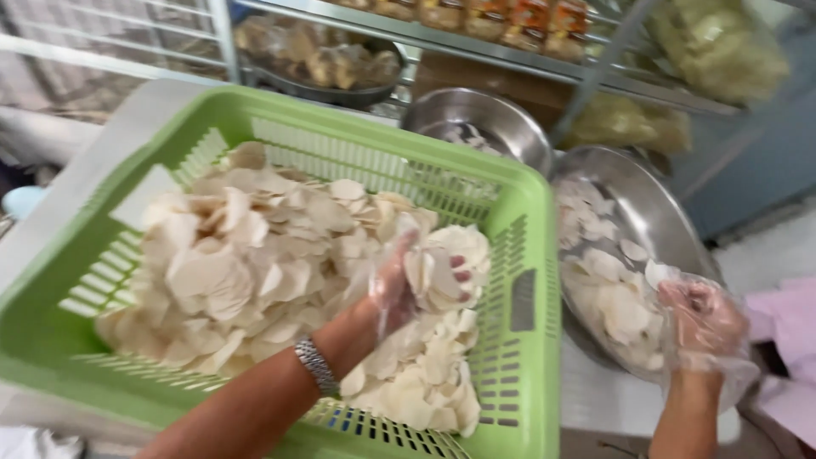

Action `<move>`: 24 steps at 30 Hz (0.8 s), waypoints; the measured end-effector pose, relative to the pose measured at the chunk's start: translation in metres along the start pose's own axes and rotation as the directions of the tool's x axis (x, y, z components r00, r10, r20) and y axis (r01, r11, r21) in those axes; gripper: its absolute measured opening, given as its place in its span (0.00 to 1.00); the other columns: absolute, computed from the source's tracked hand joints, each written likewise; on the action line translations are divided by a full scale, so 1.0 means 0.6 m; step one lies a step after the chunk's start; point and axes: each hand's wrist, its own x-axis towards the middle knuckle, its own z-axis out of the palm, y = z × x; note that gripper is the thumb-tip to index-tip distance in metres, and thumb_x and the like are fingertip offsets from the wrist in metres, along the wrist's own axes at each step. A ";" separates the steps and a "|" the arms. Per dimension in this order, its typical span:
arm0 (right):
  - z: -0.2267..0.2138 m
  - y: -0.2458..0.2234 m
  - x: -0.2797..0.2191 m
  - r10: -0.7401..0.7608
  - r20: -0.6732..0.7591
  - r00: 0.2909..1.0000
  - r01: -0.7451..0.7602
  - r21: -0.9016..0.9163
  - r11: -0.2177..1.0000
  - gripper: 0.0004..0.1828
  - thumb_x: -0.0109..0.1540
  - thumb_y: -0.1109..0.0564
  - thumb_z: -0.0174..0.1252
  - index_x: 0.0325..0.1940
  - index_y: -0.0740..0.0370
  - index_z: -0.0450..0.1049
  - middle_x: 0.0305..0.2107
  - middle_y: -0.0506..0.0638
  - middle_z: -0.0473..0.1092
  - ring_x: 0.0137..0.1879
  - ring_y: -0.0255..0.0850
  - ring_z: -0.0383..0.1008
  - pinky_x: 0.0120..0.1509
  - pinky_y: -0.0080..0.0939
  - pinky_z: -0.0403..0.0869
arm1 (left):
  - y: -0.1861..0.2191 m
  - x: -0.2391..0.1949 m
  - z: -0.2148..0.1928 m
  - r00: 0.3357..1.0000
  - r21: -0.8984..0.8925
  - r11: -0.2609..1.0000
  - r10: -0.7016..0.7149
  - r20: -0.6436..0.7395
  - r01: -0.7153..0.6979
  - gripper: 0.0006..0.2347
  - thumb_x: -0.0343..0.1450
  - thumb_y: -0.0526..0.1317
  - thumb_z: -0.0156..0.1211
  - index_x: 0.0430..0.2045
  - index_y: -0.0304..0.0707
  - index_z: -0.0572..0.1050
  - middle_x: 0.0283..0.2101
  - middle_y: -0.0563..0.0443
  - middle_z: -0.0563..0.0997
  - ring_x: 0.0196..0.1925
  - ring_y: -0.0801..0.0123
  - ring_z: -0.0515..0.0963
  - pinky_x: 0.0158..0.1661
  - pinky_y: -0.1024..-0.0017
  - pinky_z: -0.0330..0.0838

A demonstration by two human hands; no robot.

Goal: The person sorts thin white food slices from a green basket into a metal bowl using gloved hands. The person repeatedly picks up handfuls of slices, separates them, and places them into the bowl.

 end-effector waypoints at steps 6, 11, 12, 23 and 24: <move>-0.078 0.063 -0.018 -0.219 0.093 0.971 0.132 -0.976 0.174 0.25 0.68 0.33 0.60 0.43 0.56 0.84 0.34 0.52 0.78 0.39 0.50 0.76 0.47 0.52 0.71 | 0.012 -0.069 0.069 0.991 0.202 0.978 0.071 -0.114 -0.047 0.47 0.65 0.69 0.35 0.66 0.18 0.58 0.66 0.22 0.69 0.64 0.38 0.73 0.58 0.44 0.71; -0.082 0.086 -0.007 0.115 0.306 0.945 0.324 -0.926 -0.196 0.29 0.68 0.31 0.42 0.59 0.40 0.81 0.59 0.52 0.75 0.66 0.53 0.73 0.71 0.50 0.66 | 0.003 -0.051 0.050 0.960 -0.074 0.995 0.089 0.264 -0.072 0.35 0.74 0.66 0.41 0.49 0.25 0.73 0.58 0.27 0.75 0.57 0.42 0.77 0.59 0.40 0.70; -0.096 0.115 0.008 0.123 0.328 0.937 0.346 -0.919 -0.189 0.29 0.68 0.31 0.42 0.59 0.40 0.81 0.59 0.52 0.75 0.66 0.53 0.73 0.71 0.50 0.66 | -0.001 -0.037 0.034 0.961 -0.080 0.992 0.112 0.253 -0.094 0.35 0.74 0.66 0.41 0.49 0.25 0.73 0.58 0.27 0.75 0.57 0.42 0.77 0.59 0.40 0.70; 0.424 -0.208 -0.379 -0.224 0.935 0.275 0.823 -0.108 0.558 0.16 0.62 0.57 0.60 0.54 0.62 0.75 0.52 0.54 0.76 0.56 0.42 0.80 0.62 0.35 0.79 | -0.014 0.025 -0.030 0.939 -0.021 0.997 0.079 0.334 -0.076 0.33 0.73 0.68 0.45 0.53 0.33 0.73 0.56 0.31 0.78 0.56 0.42 0.79 0.54 0.46 0.74; 0.431 -0.187 -0.383 -0.223 0.936 0.273 0.823 -0.107 0.558 0.16 0.62 0.57 0.60 0.54 0.62 0.75 0.52 0.54 0.76 0.56 0.42 0.80 0.62 0.35 0.79 | -0.010 0.011 -0.018 0.940 -0.023 0.997 0.081 0.333 -0.078 0.33 0.73 0.68 0.45 0.53 0.33 0.73 0.56 0.31 0.78 0.56 0.42 0.79 0.54 0.46 0.74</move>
